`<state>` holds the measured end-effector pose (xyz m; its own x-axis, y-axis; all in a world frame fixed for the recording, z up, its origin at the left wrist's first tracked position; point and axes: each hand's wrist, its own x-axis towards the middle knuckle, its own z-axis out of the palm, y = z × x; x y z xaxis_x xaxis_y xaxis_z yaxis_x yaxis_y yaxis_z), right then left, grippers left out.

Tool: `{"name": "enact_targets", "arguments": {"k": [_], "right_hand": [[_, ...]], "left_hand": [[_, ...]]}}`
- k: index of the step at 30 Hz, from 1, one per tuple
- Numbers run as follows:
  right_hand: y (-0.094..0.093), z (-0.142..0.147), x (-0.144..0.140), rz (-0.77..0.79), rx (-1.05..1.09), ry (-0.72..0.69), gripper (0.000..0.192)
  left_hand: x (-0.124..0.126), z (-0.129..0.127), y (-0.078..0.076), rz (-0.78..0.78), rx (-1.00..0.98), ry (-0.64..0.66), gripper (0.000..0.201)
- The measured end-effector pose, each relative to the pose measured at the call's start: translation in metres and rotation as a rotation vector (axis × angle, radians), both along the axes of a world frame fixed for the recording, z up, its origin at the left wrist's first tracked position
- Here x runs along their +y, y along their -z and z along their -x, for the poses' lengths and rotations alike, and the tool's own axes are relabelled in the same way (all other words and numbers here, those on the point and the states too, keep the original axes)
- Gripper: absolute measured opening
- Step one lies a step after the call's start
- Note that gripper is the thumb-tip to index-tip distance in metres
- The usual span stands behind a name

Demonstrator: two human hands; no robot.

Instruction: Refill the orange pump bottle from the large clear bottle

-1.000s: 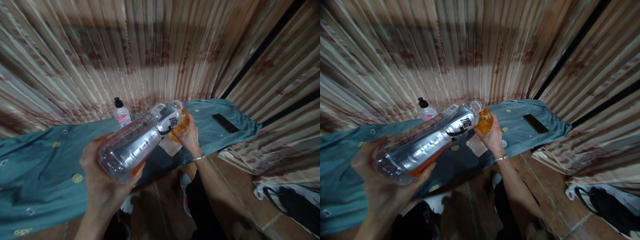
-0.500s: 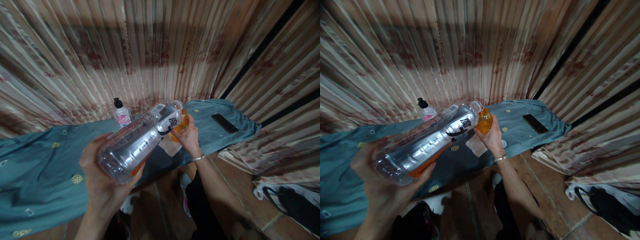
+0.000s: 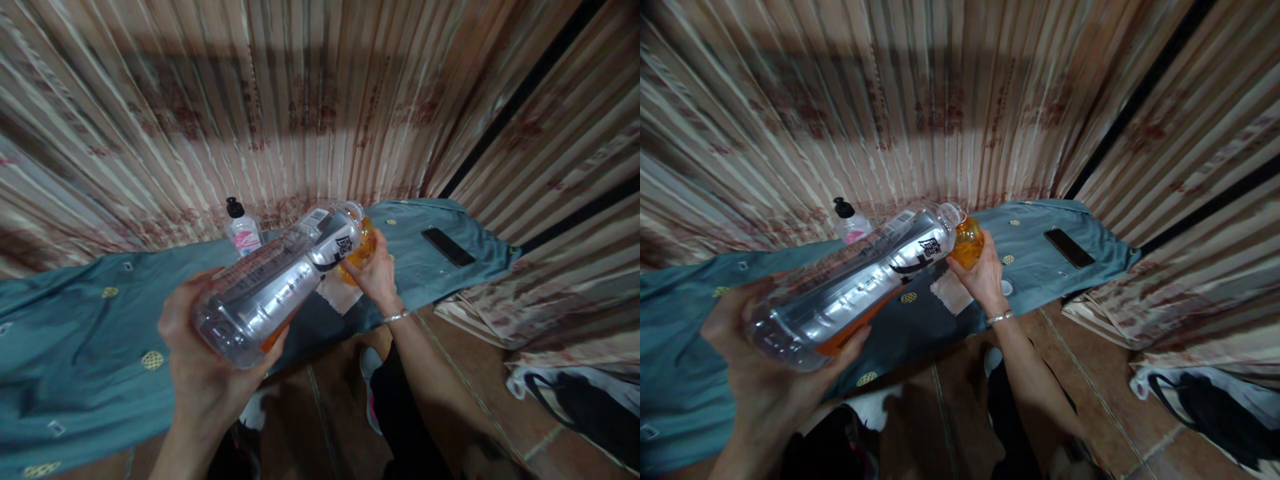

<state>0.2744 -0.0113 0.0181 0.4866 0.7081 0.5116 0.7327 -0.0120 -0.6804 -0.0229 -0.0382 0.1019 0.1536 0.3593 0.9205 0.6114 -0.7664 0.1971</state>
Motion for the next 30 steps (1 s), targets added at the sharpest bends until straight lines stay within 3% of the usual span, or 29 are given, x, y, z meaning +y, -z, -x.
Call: {"name": "enact_targets", "arguments": {"k": [10, 12, 21, 25, 27, 30], "right_hand": [[-0.0032, 0.0020, -0.0005, 0.008, 0.019, -0.001, 0.098], [-0.0038, 0.0021, -0.0005, 0.010, 0.025, -0.005, 0.098], [-0.0041, 0.0027, -0.0003, 0.012, 0.019, 0.004, 0.096], [-0.0051, 0.0029, -0.0010, 0.016, 0.030, 0.001, 0.099], [-0.0059, 0.0030, -0.0015, 0.025, 0.040, -0.005, 0.100], [-0.0064, 0.0031, -0.0019, 0.034, 0.048, -0.005, 0.099]], "left_hand": [[-0.0001, 0.0023, -0.0001, 0.081, 0.025, -0.029, 0.102], [0.0015, 0.0012, 0.0004, -0.009, 0.004, -0.026, 0.105], [-0.0015, 0.0004, -0.0023, 0.076, -0.012, -0.024, 0.103], [0.0010, -0.0008, -0.0004, -0.016, -0.018, -0.032, 0.107], [0.0005, -0.0026, -0.0006, 0.059, -0.035, -0.050, 0.098], [-0.0021, -0.0037, -0.0025, 0.042, -0.026, -0.031, 0.096]]}}
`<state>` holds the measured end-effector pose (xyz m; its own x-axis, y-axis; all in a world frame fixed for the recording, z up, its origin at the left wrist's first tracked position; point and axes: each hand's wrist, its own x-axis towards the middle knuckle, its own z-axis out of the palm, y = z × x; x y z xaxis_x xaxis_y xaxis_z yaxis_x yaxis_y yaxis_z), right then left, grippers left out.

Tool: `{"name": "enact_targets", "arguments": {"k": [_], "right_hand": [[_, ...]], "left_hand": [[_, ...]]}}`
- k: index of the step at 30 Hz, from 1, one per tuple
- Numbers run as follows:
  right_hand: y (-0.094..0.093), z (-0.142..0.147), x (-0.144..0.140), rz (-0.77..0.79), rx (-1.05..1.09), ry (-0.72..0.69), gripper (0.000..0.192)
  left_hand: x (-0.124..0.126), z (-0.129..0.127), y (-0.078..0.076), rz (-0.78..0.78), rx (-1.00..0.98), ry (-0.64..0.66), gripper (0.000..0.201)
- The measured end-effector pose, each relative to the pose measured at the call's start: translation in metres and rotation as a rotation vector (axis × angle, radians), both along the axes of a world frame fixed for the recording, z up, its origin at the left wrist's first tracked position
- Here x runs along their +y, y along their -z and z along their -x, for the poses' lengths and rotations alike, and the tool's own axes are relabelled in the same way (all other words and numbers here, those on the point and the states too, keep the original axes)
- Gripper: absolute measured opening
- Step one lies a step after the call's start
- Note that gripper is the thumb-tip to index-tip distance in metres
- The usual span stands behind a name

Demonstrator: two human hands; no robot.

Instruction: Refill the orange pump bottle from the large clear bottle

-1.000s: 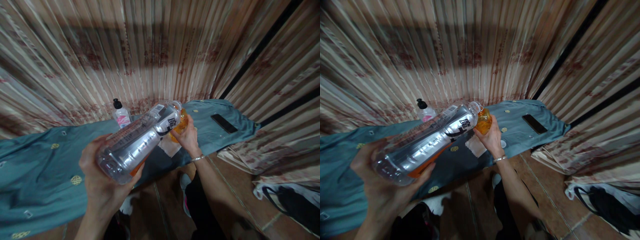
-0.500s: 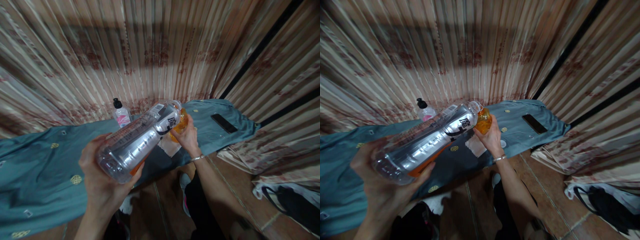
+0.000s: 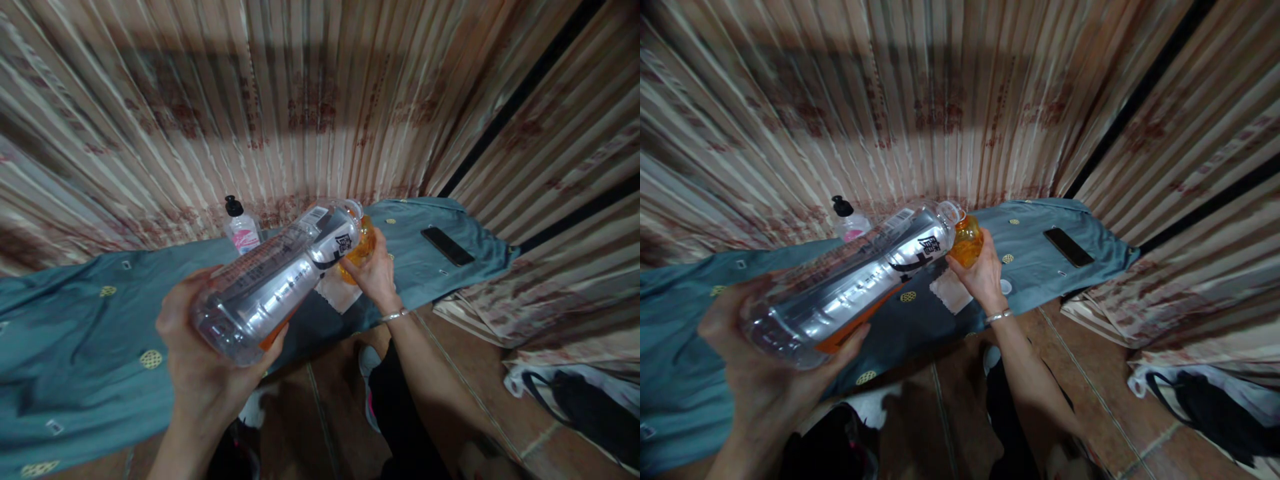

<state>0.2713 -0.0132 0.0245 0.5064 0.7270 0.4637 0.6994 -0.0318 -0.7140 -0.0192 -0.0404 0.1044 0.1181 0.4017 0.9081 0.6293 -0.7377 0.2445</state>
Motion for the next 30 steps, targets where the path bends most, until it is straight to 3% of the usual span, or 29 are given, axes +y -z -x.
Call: {"name": "enact_targets", "arguments": {"k": [4, 5, 10, 15, 19, 23, 27, 30], "right_hand": [[0.0008, -0.0004, 0.0000, -0.002, -0.010, -0.006, 0.098], [0.0010, -0.0006, 0.0000, -0.002, -0.012, -0.009, 0.098], [0.0010, -0.0005, -0.0002, 0.000, -0.012, -0.007, 0.098], [0.0008, 0.0005, -0.0001, -0.006, -0.010, 0.000, 0.098], [0.0015, 0.0004, 0.0002, -0.018, -0.017, 0.003, 0.097], [0.0012, 0.0002, 0.0001, -0.016, -0.010, 0.006, 0.098], [0.0008, 0.0006, -0.0001, -0.010, -0.010, 0.005, 0.097], [0.0015, 0.0000, 0.0002, -0.012, -0.013, -0.001, 0.096]], "left_hand": [[0.0005, 0.0029, -0.0012, 0.045, 0.037, -0.003, 0.095], [0.0017, 0.0038, -0.0009, -0.029, 0.028, 0.022, 0.099], [0.0046, 0.0042, 0.0008, -0.057, 0.023, 0.012, 0.104], [-0.0004, 0.0033, 0.0007, 0.053, 0.028, -0.034, 0.096], [0.0013, 0.0044, 0.0017, -0.058, 0.036, 0.006, 0.108], [0.0043, 0.0027, 0.0034, 0.013, 0.003, -0.023, 0.105], [0.0051, 0.0013, 0.0038, -0.073, 0.007, -0.001, 0.107], [0.0028, 0.0018, 0.0027, 0.009, 0.006, -0.019, 0.103]]}}
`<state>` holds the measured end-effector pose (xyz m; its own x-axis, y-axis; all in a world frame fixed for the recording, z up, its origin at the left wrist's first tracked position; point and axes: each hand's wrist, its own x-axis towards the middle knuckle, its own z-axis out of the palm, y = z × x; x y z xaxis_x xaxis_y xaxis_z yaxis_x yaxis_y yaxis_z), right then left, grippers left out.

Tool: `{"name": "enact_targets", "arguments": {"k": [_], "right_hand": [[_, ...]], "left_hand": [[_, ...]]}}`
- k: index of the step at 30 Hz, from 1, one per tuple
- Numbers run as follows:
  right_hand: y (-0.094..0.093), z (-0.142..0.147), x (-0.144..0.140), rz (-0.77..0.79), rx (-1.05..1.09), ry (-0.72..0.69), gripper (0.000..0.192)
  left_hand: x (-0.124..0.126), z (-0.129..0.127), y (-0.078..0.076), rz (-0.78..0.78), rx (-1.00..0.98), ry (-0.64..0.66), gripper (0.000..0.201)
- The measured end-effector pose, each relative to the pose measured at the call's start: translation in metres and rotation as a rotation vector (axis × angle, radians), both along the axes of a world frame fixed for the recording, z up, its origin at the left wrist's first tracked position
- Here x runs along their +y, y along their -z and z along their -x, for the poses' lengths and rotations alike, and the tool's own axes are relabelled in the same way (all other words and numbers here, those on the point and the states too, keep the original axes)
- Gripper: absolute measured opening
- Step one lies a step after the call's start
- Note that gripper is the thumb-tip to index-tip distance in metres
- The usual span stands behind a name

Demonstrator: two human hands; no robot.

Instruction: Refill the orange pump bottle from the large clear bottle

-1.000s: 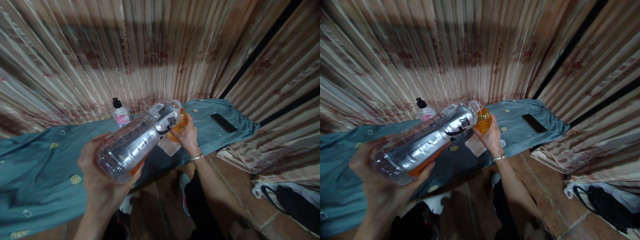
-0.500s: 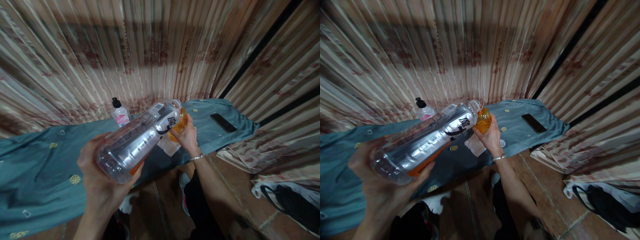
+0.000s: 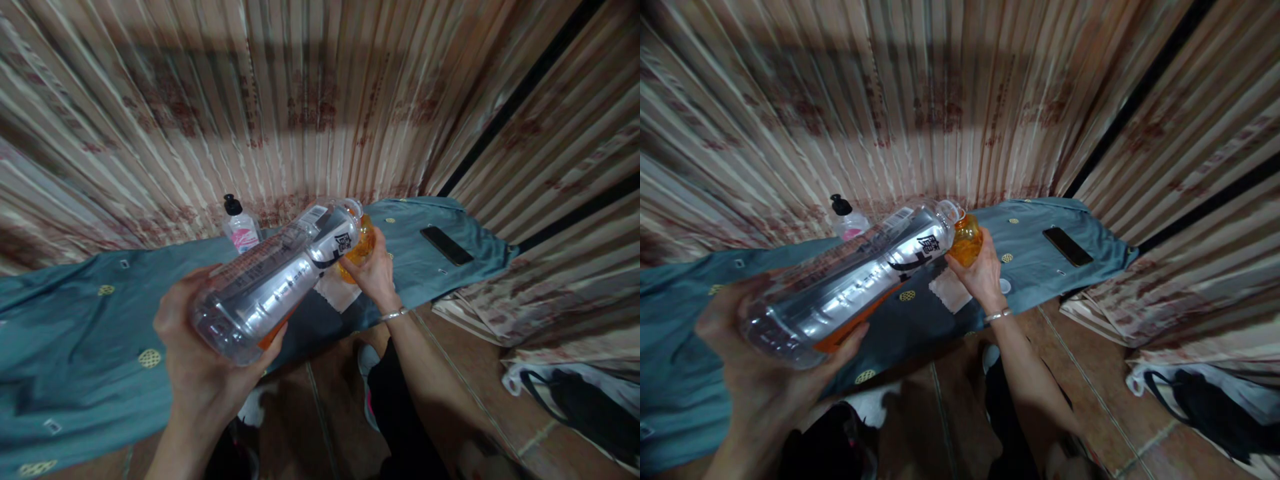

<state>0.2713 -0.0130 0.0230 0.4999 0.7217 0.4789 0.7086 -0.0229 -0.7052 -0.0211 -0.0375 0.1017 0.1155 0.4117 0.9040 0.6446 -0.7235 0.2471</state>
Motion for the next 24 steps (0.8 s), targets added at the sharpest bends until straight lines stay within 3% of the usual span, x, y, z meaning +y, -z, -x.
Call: {"name": "enact_targets", "arguments": {"k": [2, 5, 10, 13, 18, 24], "right_hand": [[0.0008, -0.0008, 0.0002, 0.001, -0.006, -0.006, 0.097], [0.0020, -0.0018, 0.0003, 0.002, -0.019, -0.006, 0.098], [0.0024, -0.0016, 0.0003, -0.002, -0.024, -0.002, 0.098], [0.0021, -0.0013, 0.0005, -0.004, -0.027, 0.004, 0.099], [0.0003, -0.0001, 0.0006, -0.003, -0.010, 0.007, 0.098], [-0.0029, 0.0020, 0.0003, 0.012, 0.010, 0.005, 0.097]], "left_hand": [[-0.0017, 0.0006, -0.0006, 0.030, -0.005, -0.002, 0.102], [-0.0031, 0.0012, -0.0009, -0.041, 0.010, 0.007, 0.107], [-0.0040, 0.0008, -0.0009, 0.057, 0.010, -0.005, 0.098], [-0.0053, 0.0004, -0.0018, -0.034, 0.002, 0.004, 0.103], [-0.0084, -0.0004, -0.0045, 0.077, 0.015, -0.012, 0.092], [0.0008, 0.0015, -0.0001, -0.064, -0.001, 0.004, 0.101]]}}
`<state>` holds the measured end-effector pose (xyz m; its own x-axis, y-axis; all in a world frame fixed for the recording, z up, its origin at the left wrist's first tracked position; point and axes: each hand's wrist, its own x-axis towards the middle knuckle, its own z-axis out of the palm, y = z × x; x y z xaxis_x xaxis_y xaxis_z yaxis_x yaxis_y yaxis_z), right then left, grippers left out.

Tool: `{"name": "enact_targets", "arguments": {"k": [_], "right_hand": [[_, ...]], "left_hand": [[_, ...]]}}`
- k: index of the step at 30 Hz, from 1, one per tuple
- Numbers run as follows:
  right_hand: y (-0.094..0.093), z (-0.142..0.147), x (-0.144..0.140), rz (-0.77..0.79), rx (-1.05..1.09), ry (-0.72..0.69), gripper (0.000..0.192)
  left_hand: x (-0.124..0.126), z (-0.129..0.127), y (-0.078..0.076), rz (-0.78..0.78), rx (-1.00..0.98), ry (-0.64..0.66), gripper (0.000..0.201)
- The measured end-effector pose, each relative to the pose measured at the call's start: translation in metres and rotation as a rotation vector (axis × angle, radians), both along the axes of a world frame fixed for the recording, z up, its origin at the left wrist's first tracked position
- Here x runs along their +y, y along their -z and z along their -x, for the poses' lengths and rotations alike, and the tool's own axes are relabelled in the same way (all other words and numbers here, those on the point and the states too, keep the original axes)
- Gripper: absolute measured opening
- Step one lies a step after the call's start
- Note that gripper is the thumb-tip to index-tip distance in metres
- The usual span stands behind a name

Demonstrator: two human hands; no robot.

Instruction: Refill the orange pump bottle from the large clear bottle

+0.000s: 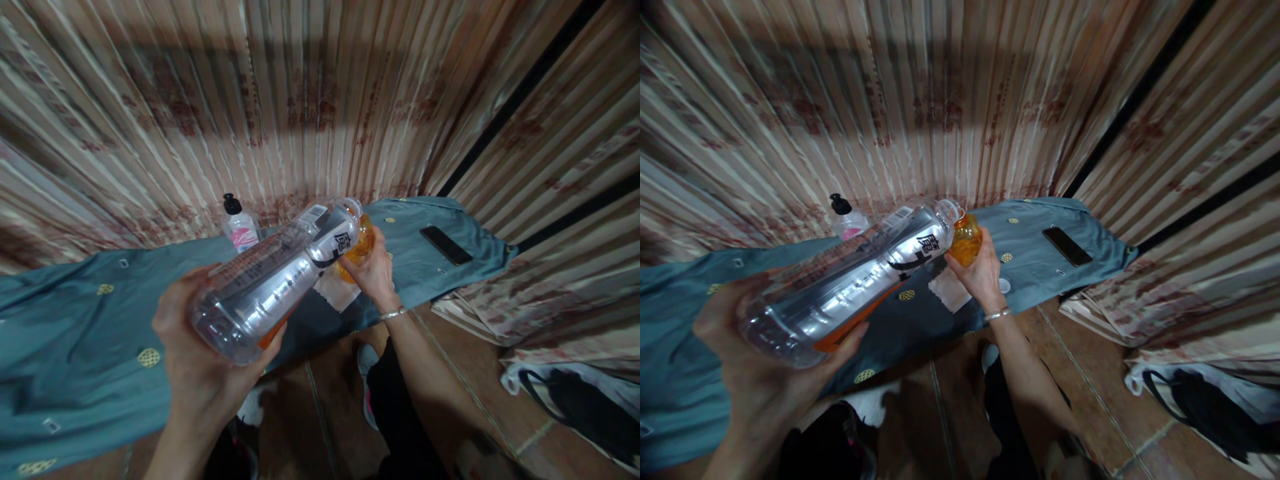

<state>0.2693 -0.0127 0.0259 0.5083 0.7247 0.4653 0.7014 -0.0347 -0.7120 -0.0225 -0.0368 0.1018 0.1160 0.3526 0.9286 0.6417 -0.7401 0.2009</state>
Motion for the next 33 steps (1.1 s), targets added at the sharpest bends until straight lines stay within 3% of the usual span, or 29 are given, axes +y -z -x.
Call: {"name": "enact_targets", "arguments": {"k": [2, 5, 8, 33], "right_hand": [[-0.0003, -0.0001, 0.0001, -0.001, 0.004, -0.001, 0.098], [0.0001, -0.0009, 0.0002, -0.004, 0.010, -0.003, 0.100], [0.0013, -0.0017, 0.0002, -0.010, -0.001, -0.007, 0.098], [0.0038, -0.0021, 0.0005, -0.018, -0.024, -0.009, 0.098]], "left_hand": [[0.0019, 0.0008, 0.0016, 0.057, 0.028, 0.001, 0.104], [0.0019, 0.0013, 0.0024, -0.005, 0.016, 0.015, 0.111], [0.0002, 0.0011, 0.0016, 0.056, 0.017, 0.003, 0.108], [-0.0020, 0.0064, 0.0000, 0.051, 0.053, 0.002, 0.113]]}}
